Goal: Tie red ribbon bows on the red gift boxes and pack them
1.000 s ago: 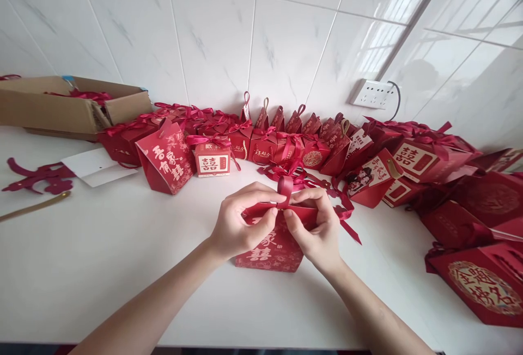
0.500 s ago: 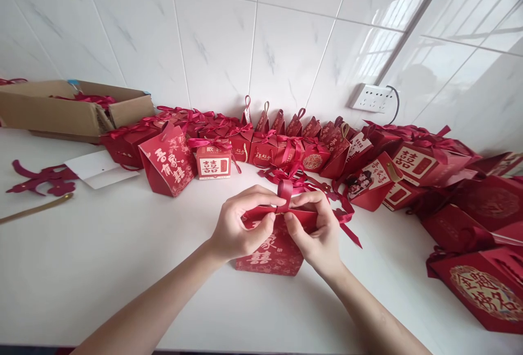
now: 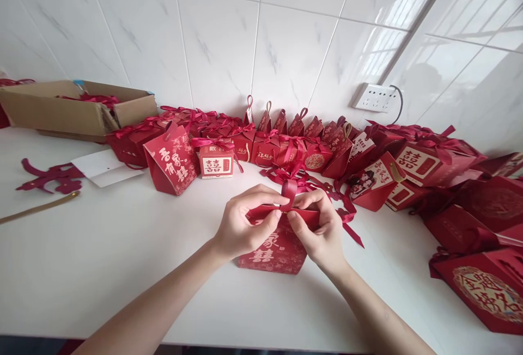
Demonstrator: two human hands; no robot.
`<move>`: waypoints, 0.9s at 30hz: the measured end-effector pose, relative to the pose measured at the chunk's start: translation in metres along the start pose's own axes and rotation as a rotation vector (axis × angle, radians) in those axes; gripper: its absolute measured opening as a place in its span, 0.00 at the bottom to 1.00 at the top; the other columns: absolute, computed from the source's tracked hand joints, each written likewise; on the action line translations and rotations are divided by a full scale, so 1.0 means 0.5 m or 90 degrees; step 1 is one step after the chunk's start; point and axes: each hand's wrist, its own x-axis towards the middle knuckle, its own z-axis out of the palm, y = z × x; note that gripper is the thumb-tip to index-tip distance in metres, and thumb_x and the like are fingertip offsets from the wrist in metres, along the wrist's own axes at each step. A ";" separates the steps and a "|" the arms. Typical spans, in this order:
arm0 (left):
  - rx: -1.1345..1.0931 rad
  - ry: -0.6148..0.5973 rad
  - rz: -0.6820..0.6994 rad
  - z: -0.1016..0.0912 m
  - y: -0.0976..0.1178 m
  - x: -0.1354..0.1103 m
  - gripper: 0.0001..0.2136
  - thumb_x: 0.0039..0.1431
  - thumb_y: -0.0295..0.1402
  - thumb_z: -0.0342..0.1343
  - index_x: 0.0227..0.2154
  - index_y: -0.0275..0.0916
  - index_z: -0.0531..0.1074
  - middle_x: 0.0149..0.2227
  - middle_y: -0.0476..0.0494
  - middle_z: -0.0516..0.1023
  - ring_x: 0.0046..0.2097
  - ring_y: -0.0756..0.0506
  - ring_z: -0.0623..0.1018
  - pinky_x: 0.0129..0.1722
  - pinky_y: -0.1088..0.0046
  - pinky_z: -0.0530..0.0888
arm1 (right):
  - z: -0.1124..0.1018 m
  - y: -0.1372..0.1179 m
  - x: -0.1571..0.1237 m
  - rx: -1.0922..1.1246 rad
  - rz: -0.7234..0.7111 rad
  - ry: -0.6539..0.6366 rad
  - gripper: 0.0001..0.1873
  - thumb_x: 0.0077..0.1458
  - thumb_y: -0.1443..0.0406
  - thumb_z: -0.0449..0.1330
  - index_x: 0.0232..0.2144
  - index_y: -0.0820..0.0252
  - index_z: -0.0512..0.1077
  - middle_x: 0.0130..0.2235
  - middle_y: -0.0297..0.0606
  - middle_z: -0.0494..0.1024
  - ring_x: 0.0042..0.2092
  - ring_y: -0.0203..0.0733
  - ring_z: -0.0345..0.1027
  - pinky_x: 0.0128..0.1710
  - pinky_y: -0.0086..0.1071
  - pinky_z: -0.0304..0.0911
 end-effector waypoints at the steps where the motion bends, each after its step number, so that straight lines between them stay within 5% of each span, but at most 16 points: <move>1: -0.002 0.001 0.002 0.000 0.000 0.000 0.08 0.52 0.23 0.54 0.33 0.38 0.76 0.33 0.45 0.77 0.34 0.50 0.77 0.33 0.76 0.77 | 0.000 0.000 0.000 0.008 0.004 -0.004 0.08 0.53 0.68 0.58 0.29 0.55 0.61 0.29 0.31 0.74 0.29 0.35 0.69 0.28 0.28 0.66; 27: 0.037 -0.011 0.057 -0.003 -0.006 -0.002 0.10 0.53 0.21 0.54 0.35 0.37 0.75 0.34 0.47 0.76 0.35 0.51 0.76 0.36 0.78 0.75 | -0.003 0.000 -0.002 0.039 0.001 -0.012 0.08 0.53 0.71 0.58 0.30 0.55 0.62 0.30 0.29 0.70 0.28 0.33 0.64 0.28 0.26 0.62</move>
